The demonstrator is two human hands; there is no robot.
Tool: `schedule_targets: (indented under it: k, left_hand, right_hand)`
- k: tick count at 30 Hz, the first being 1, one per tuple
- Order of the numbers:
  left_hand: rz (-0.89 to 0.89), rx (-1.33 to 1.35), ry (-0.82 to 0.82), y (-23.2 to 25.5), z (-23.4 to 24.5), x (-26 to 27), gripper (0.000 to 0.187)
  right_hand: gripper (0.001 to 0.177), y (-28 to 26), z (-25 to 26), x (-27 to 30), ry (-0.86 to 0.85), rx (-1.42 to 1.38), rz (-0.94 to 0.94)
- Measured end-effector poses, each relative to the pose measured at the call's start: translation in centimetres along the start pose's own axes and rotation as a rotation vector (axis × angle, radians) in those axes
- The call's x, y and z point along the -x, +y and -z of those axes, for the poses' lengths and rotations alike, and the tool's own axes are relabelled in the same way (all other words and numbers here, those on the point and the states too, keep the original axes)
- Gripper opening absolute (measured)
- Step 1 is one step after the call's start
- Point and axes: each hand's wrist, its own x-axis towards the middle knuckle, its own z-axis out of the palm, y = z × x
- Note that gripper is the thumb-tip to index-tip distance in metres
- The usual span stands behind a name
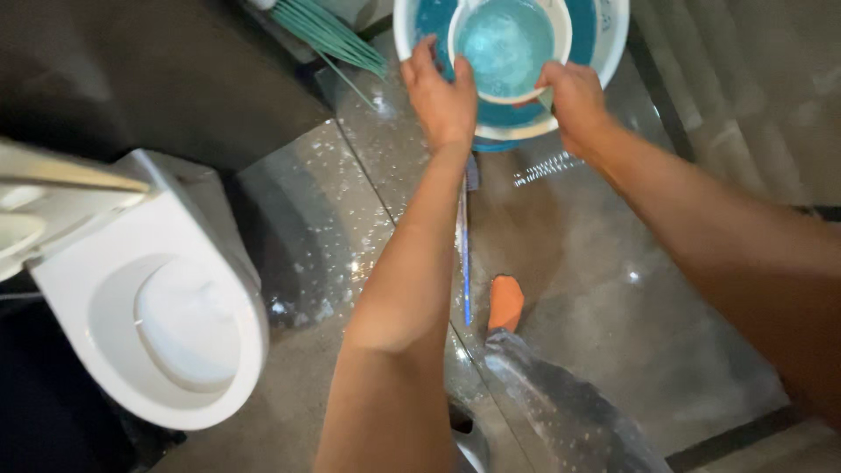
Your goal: The person scrubs the inside of a toilet bowl with a brush, rinses the brush in a bucket, pours water from a cup into the bowl, and flushes the toilet. They then rinse the bowl and floor using a handheld bidet sprayer.
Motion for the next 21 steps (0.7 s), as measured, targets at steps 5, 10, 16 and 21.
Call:
schedule_targets:
  k: [5,10,16,21]
  left_hand:
    - [0.107,0.118,0.039,-1.0,7.4,-1.5,0.034]
    - [0.33,0.045,0.003,-2.4,17.9,-3.3,0.038]
    - [0.393,0.02,-0.005,-5.2,30.8,-6.9,0.038]
    - [0.42,0.228,0.012,-8.9,40.2,-9.8,0.036]
  right_hand:
    - [0.016,-2.5,-6.4,4.1,0.037,0.283,-0.038]
    - [0.023,-4.2,-15.2,8.3,-0.199,0.293,-0.069]
    - [0.028,-4.9,-27.7,11.9,-0.341,0.51,-0.127]
    - [0.028,-4.2,-38.2,14.1,-0.388,0.485,-0.15]
